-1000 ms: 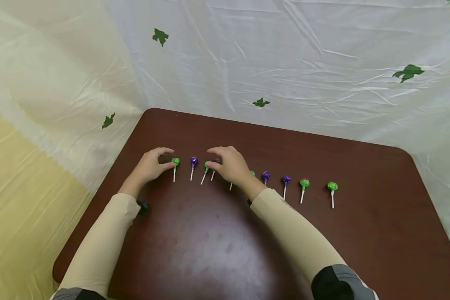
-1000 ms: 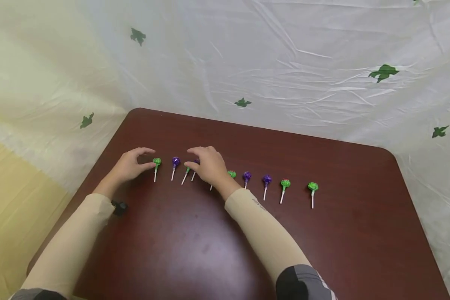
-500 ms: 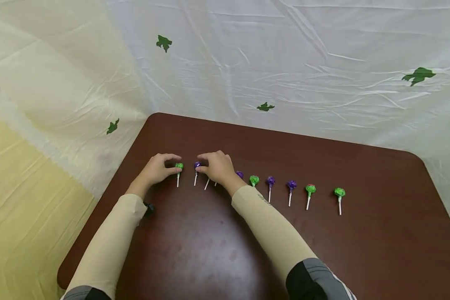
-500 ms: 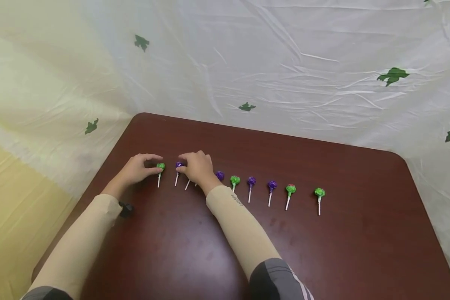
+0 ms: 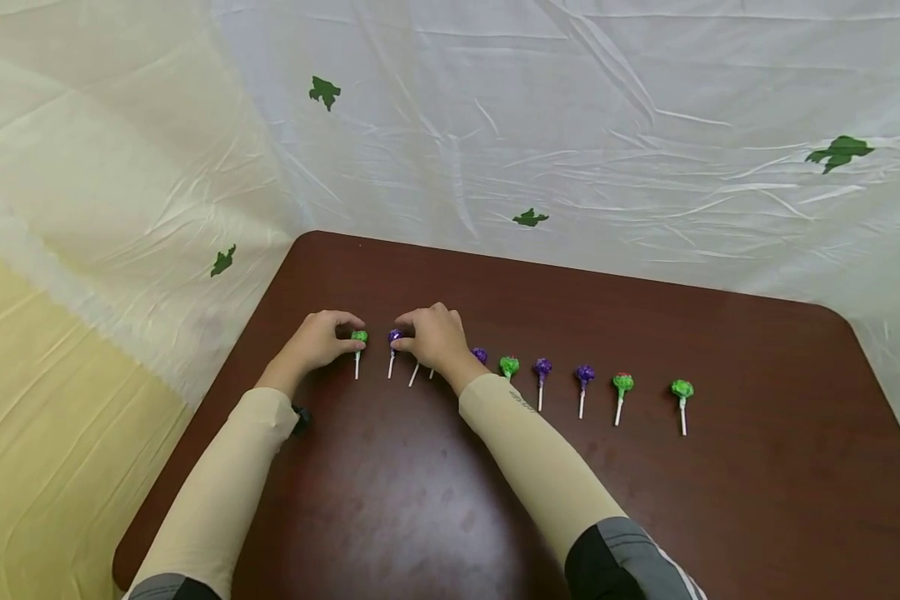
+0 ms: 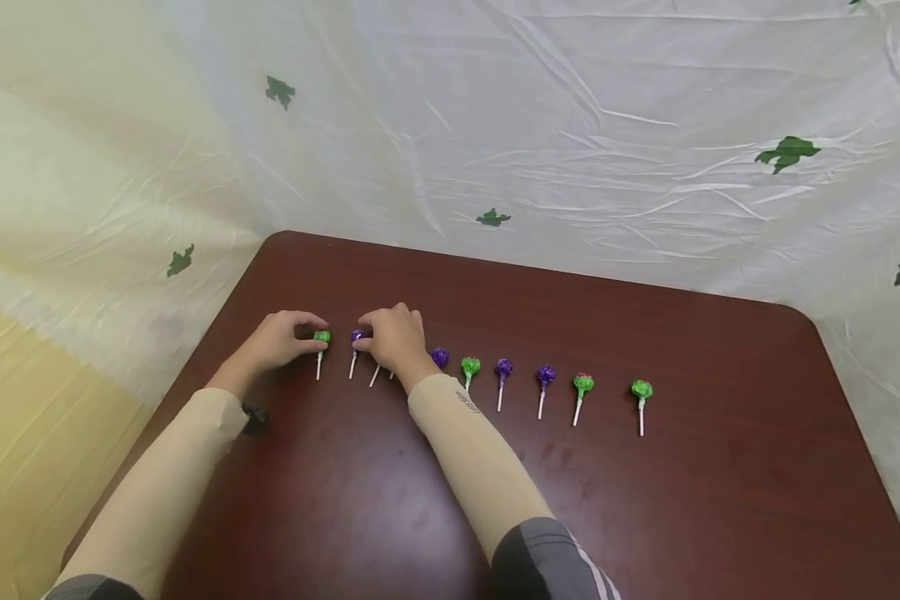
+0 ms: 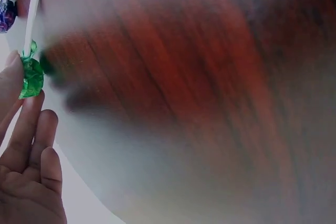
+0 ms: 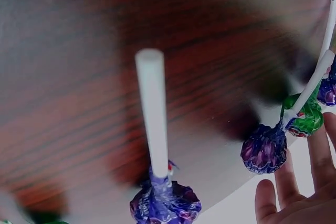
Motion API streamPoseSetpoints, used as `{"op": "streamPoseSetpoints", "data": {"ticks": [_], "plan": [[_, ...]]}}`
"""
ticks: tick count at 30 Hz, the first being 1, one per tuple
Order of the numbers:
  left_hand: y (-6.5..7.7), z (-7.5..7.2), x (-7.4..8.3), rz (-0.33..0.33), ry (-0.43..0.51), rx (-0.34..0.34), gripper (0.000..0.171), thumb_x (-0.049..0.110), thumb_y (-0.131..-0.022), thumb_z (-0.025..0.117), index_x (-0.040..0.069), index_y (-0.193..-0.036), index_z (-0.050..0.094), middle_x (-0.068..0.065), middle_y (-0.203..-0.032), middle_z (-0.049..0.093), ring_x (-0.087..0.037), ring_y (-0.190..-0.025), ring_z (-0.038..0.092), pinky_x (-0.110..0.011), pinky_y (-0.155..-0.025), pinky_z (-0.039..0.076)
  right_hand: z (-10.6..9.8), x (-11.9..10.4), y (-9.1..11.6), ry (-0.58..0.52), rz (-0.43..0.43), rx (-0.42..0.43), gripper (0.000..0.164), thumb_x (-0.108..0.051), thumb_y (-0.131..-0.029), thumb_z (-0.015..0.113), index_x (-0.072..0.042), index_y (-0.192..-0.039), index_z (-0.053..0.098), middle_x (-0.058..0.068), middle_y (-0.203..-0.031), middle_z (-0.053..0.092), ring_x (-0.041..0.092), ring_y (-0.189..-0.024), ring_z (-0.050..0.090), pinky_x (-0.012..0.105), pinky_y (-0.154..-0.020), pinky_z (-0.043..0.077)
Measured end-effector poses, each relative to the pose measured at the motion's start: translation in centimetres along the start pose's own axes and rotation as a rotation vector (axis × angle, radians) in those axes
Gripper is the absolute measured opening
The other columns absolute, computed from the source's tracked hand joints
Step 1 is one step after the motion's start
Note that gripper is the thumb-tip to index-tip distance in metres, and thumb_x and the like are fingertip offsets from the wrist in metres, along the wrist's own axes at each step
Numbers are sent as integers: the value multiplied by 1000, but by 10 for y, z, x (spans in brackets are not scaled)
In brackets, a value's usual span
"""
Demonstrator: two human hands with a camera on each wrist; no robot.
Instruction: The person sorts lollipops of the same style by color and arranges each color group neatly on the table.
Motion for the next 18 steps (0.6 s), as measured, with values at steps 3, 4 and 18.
{"op": "streamPoseSetpoints", "data": {"ticks": [3,4,18], "plan": [[0,-1,3,-10,-5,-6,32,20,-89,75,8,-118,71,-13,-119,70,-31,-114,62,-48,-100,49,0,-1,-1,20,-3,-5,41,-43,-91,70,-26,-128,68,-6,-127,69,25,-120,52,43,-97,38],[0,-2,3,-15,-5,-7,31,20,-89,75,9,-118,72,-13,-118,71,-31,-113,62,-48,-99,49,0,-1,-1,25,-4,-6,41,-43,-90,70,-26,-128,68,-7,-127,69,25,-119,52,43,-96,38],[0,-1,8,-20,-25,-1,22,19,-91,73,10,-112,73,-11,-112,72,-27,-103,64,-45,-91,51,3,-1,-4,57,-5,-1,42,-46,-89,70,-28,-127,69,-8,-124,70,25,-116,53,42,-93,38]]}}
Point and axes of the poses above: each hand's wrist, its own y-axis away from the middle knuckle, its own z-axis out of the palm, x = y × z, the point moved 1 cm from there along -y, towards the middle knuckle
